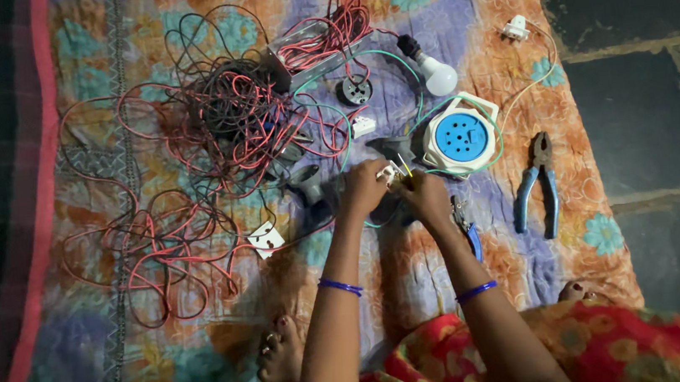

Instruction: The person is repairing electrical components on a patterned cloth on the floor. They use pliers to strip wires and a screwdriver to tighten connections inside a socket and a switch.

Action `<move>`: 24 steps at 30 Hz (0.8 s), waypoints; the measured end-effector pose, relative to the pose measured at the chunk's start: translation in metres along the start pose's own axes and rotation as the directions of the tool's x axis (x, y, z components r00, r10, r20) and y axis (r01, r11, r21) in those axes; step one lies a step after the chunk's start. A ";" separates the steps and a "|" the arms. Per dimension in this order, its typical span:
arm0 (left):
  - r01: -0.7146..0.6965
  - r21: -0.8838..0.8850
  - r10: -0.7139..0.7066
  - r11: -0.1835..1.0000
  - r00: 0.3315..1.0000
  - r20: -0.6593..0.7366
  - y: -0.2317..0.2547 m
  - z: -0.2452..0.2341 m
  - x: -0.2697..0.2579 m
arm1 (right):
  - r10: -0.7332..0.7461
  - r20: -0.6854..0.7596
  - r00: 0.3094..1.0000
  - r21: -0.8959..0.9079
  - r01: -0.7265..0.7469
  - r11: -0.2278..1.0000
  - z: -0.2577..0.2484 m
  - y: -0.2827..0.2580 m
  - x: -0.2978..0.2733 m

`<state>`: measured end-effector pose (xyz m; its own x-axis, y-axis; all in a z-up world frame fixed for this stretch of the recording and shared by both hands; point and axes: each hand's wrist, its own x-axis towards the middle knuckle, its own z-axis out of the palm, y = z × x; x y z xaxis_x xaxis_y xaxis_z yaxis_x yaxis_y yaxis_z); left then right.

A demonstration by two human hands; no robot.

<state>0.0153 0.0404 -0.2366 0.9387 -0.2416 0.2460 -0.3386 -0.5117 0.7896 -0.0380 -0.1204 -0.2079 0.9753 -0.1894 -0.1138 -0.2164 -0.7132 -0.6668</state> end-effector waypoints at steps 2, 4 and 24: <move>-0.013 0.011 0.014 1.000 1.000 -0.028 -0.005 -0.006 0.003 | 0.019 -0.002 1.000 -0.083 -0.019 0.996 0.005 0.004 0.004; 0.183 0.166 -0.187 0.969 0.982 0.009 -0.014 -0.025 0.007 | 0.048 -0.012 0.999 -0.196 -0.049 0.979 0.010 0.006 0.006; 0.496 0.697 -0.693 0.518 0.721 0.002 -0.044 -0.182 -0.068 | 0.138 -0.128 0.982 0.162 -0.117 0.980 0.005 0.061 0.020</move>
<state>-0.0220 0.2292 -0.1864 0.9112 0.1785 -0.3714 0.2449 -0.9595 0.1395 -0.0311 -0.1649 -0.2546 0.9220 -0.3714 -0.1095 -0.3188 -0.5675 -0.7591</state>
